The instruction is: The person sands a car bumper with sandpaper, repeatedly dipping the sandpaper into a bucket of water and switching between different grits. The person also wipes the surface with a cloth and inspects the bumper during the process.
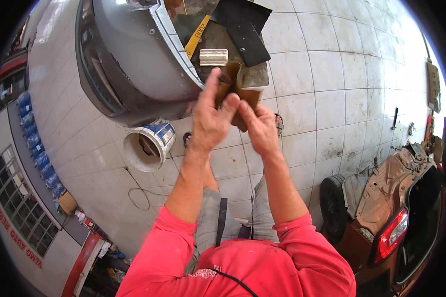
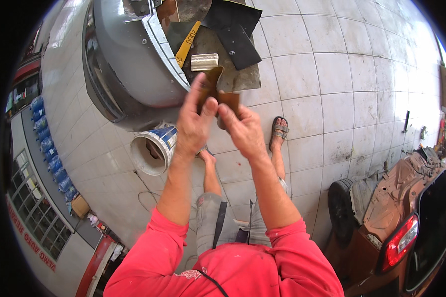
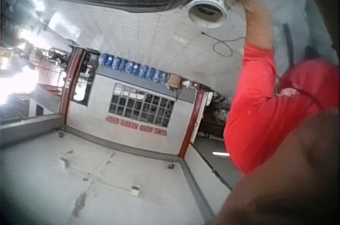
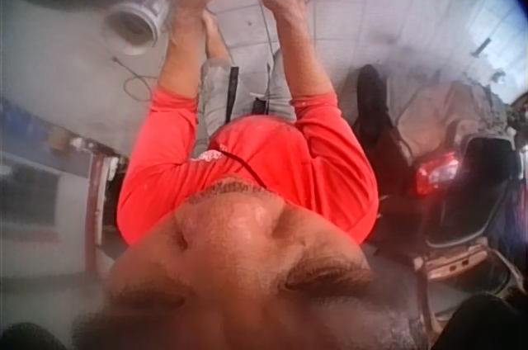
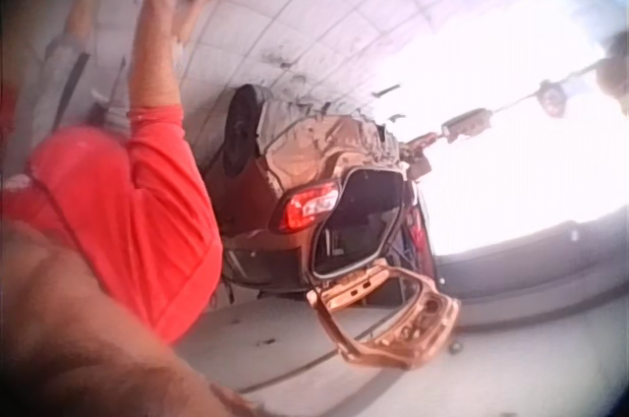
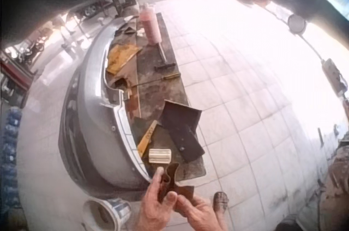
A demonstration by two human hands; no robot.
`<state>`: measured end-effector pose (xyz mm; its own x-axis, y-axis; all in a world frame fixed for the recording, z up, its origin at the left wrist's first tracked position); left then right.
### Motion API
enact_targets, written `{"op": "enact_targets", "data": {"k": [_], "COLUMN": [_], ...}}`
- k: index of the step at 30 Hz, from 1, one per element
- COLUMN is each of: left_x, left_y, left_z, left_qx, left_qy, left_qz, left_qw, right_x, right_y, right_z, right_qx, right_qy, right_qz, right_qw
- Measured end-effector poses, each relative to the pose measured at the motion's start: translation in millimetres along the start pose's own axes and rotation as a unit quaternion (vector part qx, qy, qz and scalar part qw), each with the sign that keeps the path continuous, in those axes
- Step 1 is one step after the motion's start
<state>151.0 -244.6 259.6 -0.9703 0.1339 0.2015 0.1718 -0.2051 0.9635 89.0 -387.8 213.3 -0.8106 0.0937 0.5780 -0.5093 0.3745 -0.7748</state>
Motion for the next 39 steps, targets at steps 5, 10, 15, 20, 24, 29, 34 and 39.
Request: {"op": "enact_targets", "data": {"k": [5, 10, 15, 20, 24, 29, 34, 39], "left_x": [30, -49, -143, -154, -118, -11, 42, 61], "left_y": [-8, -6, 2, 3, -2, -36, -67, -48], "left_z": [-49, -43, -69, -79, -55, -35, 19, 46], "left_qx": [0.082, -0.174, -0.448, -0.520, -0.258, 0.490, 0.482, 0.419], "left_qy": [-0.249, -0.108, 0.117, 0.151, 0.062, -0.117, -0.036, -0.035], "left_qz": [0.158, 0.107, -0.069, -0.086, -0.100, 0.154, 0.147, 0.113], "left_qw": [0.952, 0.973, 0.884, 0.836, 0.959, 0.850, 0.863, 0.900], "right_x": [16, 10, 14, 14, 13, 21, 23, 32], "right_y": [23, 15, 7, 8, 3, -5, -4, -3], "right_z": [22, 80, 97, 114, 127, 100, 71, 17], "right_qx": [-0.126, -0.130, -0.076, -0.144, -0.226, -0.235, -0.124, -0.008], "right_qy": [0.069, 0.170, 0.161, 0.161, 0.118, 0.001, -0.028, -0.012], "right_qz": [0.025, 0.045, 0.016, -0.001, -0.018, -0.060, -0.023, -0.033], "right_qw": [0.989, 0.976, 0.984, 0.976, 0.967, 0.970, 0.992, 0.999]}}
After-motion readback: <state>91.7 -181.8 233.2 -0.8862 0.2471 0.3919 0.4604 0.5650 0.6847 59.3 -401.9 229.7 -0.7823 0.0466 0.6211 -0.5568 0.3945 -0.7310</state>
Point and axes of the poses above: each hand's wrist, its own x-axis away from the middle knuckle, its own z-axis out of the back of the hand, y = z × x, the point moved 7 cm from there along -x, towards the middle knuckle, and after that the axes turned 2 degrees about y, right-handed, at the moved point
